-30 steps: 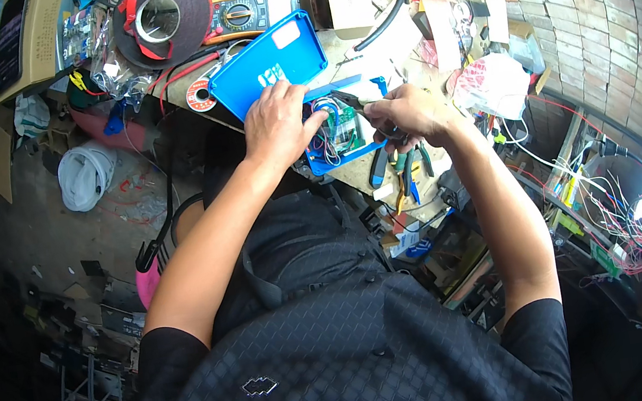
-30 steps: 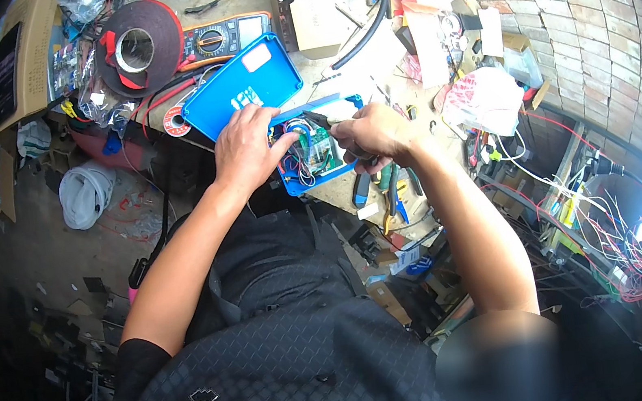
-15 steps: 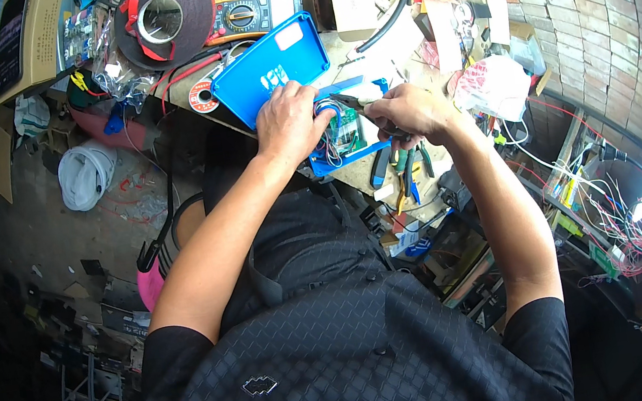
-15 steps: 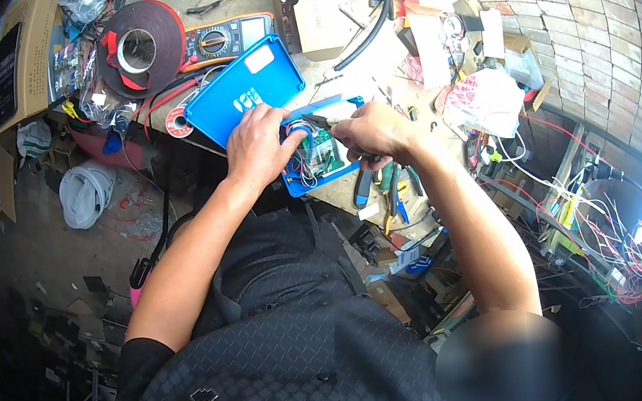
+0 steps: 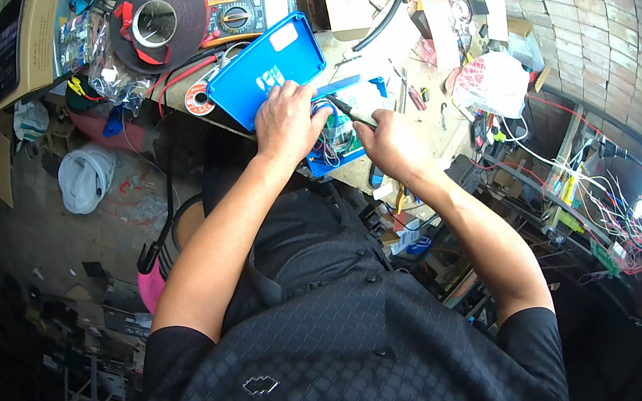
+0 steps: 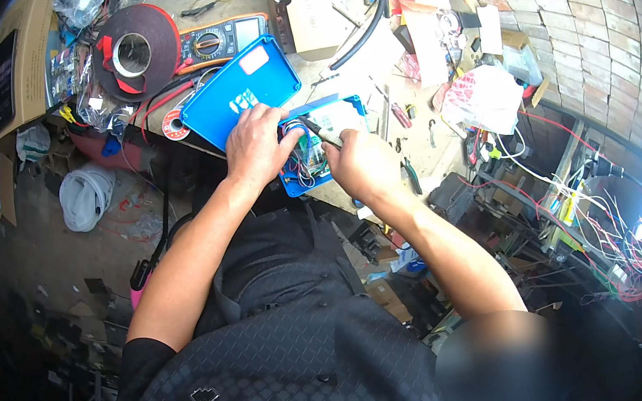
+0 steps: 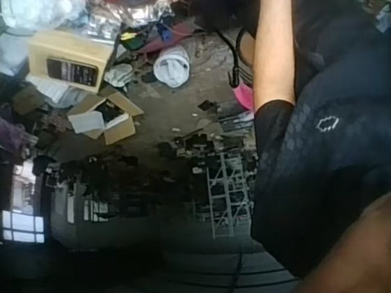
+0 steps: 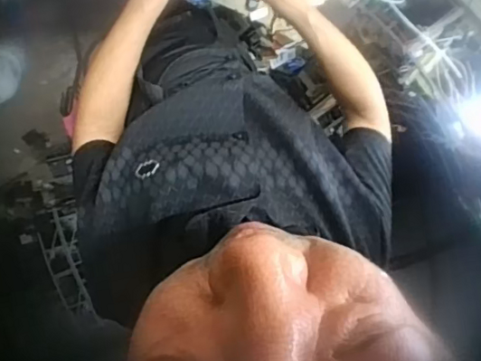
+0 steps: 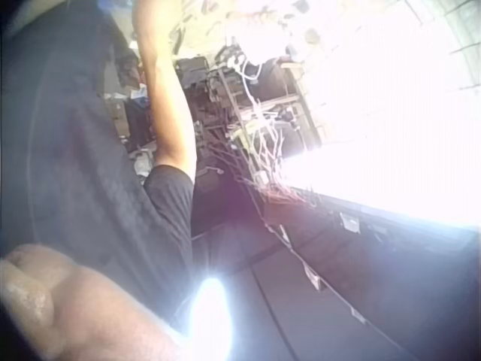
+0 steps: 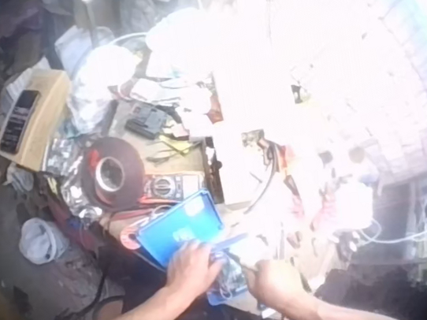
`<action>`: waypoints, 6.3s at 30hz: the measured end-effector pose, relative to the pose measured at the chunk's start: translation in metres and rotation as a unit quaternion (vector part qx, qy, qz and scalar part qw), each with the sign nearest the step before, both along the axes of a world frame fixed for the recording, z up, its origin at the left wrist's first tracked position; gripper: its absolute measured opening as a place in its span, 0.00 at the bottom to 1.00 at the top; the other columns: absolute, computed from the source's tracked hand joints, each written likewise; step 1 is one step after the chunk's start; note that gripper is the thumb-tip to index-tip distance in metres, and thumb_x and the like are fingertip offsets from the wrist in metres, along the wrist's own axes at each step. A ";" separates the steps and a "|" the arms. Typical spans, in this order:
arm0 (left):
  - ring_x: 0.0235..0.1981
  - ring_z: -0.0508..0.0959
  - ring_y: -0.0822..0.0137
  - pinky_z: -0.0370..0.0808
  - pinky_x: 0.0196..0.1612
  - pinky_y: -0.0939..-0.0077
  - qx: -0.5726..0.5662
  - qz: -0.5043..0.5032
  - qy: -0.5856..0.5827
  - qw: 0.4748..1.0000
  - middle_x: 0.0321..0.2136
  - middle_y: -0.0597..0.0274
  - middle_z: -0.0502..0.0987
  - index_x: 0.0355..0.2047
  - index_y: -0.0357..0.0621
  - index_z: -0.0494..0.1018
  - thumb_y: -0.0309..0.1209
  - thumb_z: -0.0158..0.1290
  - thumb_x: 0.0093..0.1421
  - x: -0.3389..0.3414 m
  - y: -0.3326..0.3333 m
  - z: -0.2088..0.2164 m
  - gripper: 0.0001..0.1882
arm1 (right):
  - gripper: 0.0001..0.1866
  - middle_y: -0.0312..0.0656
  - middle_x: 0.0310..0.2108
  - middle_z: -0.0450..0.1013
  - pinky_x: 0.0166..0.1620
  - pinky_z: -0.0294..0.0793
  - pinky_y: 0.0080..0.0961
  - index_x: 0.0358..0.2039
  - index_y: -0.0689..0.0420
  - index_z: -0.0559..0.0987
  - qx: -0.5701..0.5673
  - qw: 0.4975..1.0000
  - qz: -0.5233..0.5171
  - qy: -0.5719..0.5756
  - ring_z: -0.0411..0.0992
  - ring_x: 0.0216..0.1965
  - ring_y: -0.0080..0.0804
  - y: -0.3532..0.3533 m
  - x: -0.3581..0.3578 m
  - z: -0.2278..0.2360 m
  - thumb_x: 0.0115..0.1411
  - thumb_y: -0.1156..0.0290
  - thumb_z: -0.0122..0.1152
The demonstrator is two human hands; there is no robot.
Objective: The person assembles a blue plastic electronics enclosure by placing a circuit board and wires inside, then securing the lid with screws. They use a screwdriver and pliers to manipulate components and fasten the case.
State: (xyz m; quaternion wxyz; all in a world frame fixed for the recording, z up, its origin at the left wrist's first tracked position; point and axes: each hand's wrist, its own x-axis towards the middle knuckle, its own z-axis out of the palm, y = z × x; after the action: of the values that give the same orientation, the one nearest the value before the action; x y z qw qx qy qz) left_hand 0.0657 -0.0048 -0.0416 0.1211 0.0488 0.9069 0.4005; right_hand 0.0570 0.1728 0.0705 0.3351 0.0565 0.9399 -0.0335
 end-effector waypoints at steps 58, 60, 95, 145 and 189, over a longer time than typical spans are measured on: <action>0.52 0.81 0.49 0.75 0.58 0.52 -0.243 0.006 0.072 0.967 0.49 0.54 0.82 0.54 0.45 0.79 0.38 0.70 0.60 -0.044 -0.091 0.030 0.24 | 0.32 0.66 0.59 0.75 0.64 0.73 0.49 0.60 0.60 0.80 0.068 0.938 -0.307 0.148 0.74 0.62 0.62 0.238 0.104 -0.104 0.70 0.45 0.58; 0.49 0.83 0.49 0.77 0.55 0.53 -0.190 0.046 0.014 0.981 0.45 0.53 0.84 0.49 0.46 0.80 0.39 0.69 0.61 -0.052 -0.093 0.020 0.19 | 0.33 0.65 0.62 0.73 0.68 0.69 0.47 0.60 0.60 0.80 0.064 0.934 -0.276 0.217 0.71 0.66 0.60 0.251 0.129 -0.127 0.71 0.43 0.60; 0.77 0.57 0.36 0.58 0.74 0.39 -0.198 -0.210 0.059 0.956 0.75 0.36 0.57 0.75 0.40 0.57 0.57 0.81 0.38 0.069 0.021 0.068 0.71 | 0.21 0.45 0.52 0.81 0.46 0.89 0.33 0.64 0.58 0.70 -0.638 0.442 -0.620 0.117 0.84 0.47 0.34 0.015 0.135 -0.069 0.73 0.75 0.60; 0.53 0.82 0.73 0.78 0.57 0.74 0.039 -0.052 -0.172 0.983 0.56 0.47 0.84 0.68 0.35 0.74 0.31 0.65 0.68 -0.019 0.034 -0.004 0.30 | 0.34 0.45 0.34 0.82 0.27 0.82 0.26 0.69 0.69 0.65 -0.413 0.570 -0.699 0.128 0.80 0.25 0.26 0.023 0.127 -0.096 0.73 0.60 0.64; 0.52 0.82 0.49 0.77 0.57 0.57 -0.059 -0.157 0.008 0.986 0.48 0.53 0.85 0.57 0.49 0.84 0.46 0.58 0.72 -0.042 0.084 -0.017 0.21 | 0.36 0.55 0.55 0.82 0.57 0.79 0.36 0.67 0.65 0.72 -0.347 0.598 -0.703 0.166 0.82 0.55 0.45 0.016 0.125 -0.138 0.67 0.56 0.72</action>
State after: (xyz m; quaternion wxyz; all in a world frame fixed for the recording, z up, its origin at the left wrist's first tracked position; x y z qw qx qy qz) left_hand 0.0235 0.0793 -0.0589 0.1777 0.1863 0.9110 0.3221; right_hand 0.1820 0.1888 -0.0670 0.0400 0.5732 0.5664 -0.5908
